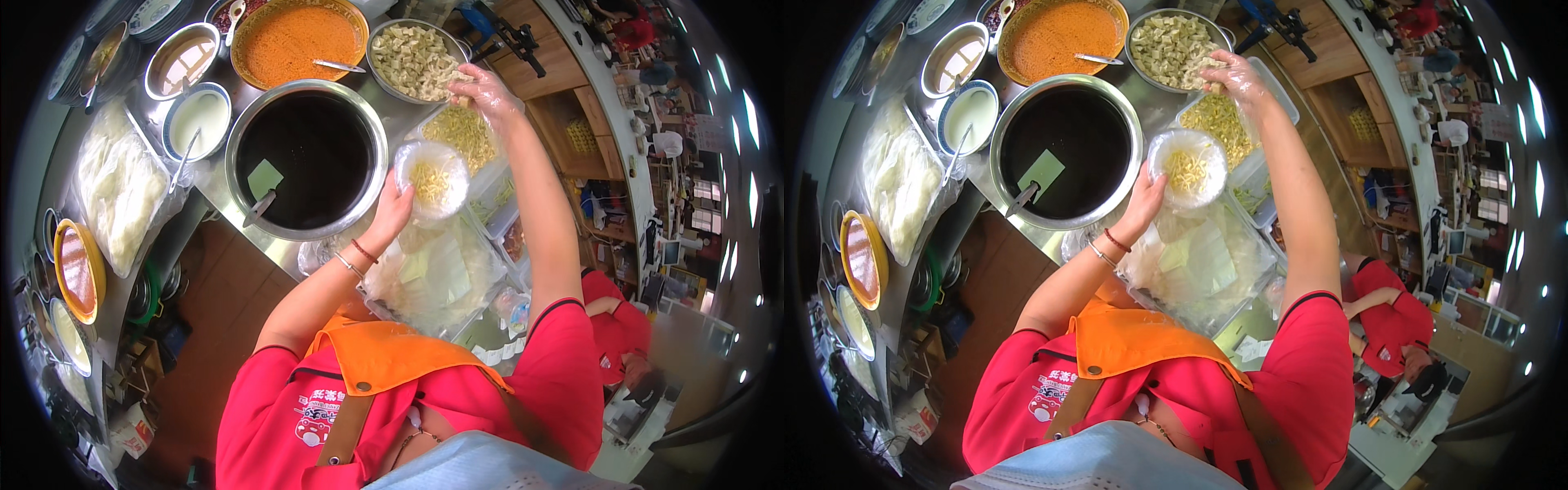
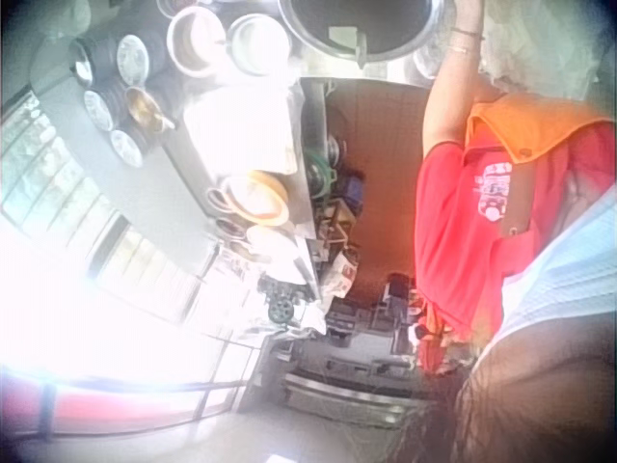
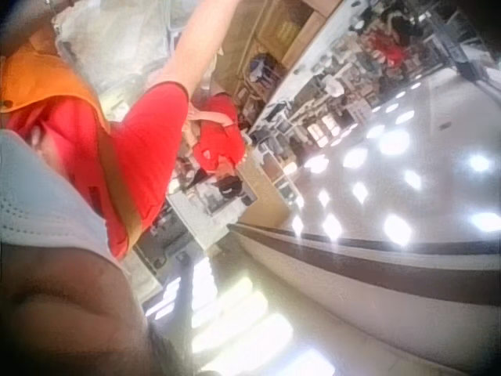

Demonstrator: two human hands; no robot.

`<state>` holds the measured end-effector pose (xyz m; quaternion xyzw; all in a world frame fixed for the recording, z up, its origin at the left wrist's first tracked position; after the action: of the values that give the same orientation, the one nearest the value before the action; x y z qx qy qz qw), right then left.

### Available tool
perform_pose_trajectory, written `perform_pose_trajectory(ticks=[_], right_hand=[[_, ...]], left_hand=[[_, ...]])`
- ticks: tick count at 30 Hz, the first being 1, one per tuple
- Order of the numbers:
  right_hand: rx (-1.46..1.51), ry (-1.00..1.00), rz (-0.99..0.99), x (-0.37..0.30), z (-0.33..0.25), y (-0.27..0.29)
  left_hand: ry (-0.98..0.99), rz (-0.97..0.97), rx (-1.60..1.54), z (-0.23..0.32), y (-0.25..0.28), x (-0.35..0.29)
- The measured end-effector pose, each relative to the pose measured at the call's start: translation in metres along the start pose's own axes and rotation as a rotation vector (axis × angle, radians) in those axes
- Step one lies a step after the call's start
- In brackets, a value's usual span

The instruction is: The person assembles noodle dishes by placing noodles and toppings into bowls and plastic containers, then adding sauces and seasonings. They handle order slips, retrieve shredded vegetables from a refrigerator, and arrange multiple prepared dishes on the counter.

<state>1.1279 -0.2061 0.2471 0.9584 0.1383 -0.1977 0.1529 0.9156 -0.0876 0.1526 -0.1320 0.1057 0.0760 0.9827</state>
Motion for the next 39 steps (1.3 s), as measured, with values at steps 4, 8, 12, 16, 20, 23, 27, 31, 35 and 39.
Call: perform_pose_trajectory(ticks=[4,8,12,16,20,23,27,31,35,39], right_hand=[[-0.328,-0.062,-0.164,-0.099,0.007,-0.040],[-0.726,0.345,-0.116,-0.177,0.007,-0.056],[-0.286,0.048,0.141,-0.239,0.010,-0.029],[-0.491,0.259,0.361,-0.304,0.018,-0.007],[-0.482,-0.040,0.521,-0.388,0.123,0.012],[-1.101,0.035,0.372,-0.443,0.242,-0.037],[-1.069,-0.150,0.213,-0.470,0.305,-0.097],[-0.959,-0.098,0.191,-0.466,0.350,-0.126],[-0.838,-0.085,0.253,-0.469,0.352,-0.097],[-0.738,-0.169,0.739,-0.490,0.322,-0.007]], left_hand=[[0.006,-0.026,-0.096,-0.006,-0.006,-0.004],[0.044,-0.100,-0.183,-0.005,-0.013,-0.026],[0.190,-0.140,-0.222,-0.011,-0.011,-0.058],[0.203,-0.165,-0.164,-0.011,0.004,-0.082],[0.144,-0.179,-0.129,0.004,0.043,-0.111],[0.207,-0.038,-0.149,-0.003,0.088,-0.138],[0.174,0.041,0.036,-0.017,0.147,-0.184],[0.249,0.078,-0.032,-0.016,0.153,-0.231],[0.289,-0.048,0.084,-0.024,0.145,-0.251],[0.474,-0.283,0.137,-0.070,0.120,-0.253]])
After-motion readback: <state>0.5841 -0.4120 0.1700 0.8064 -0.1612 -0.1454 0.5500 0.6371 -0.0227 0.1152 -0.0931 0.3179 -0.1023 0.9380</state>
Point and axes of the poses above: each hand's wrist, its own x-axis towards the middle knuckle, its own y-axis out of the back of the hand, z = x × y, the point moved 10 cm from there along x, towards the middle knuckle, and after that the axes turned 5 degrees about z, right-handed, at the moved point
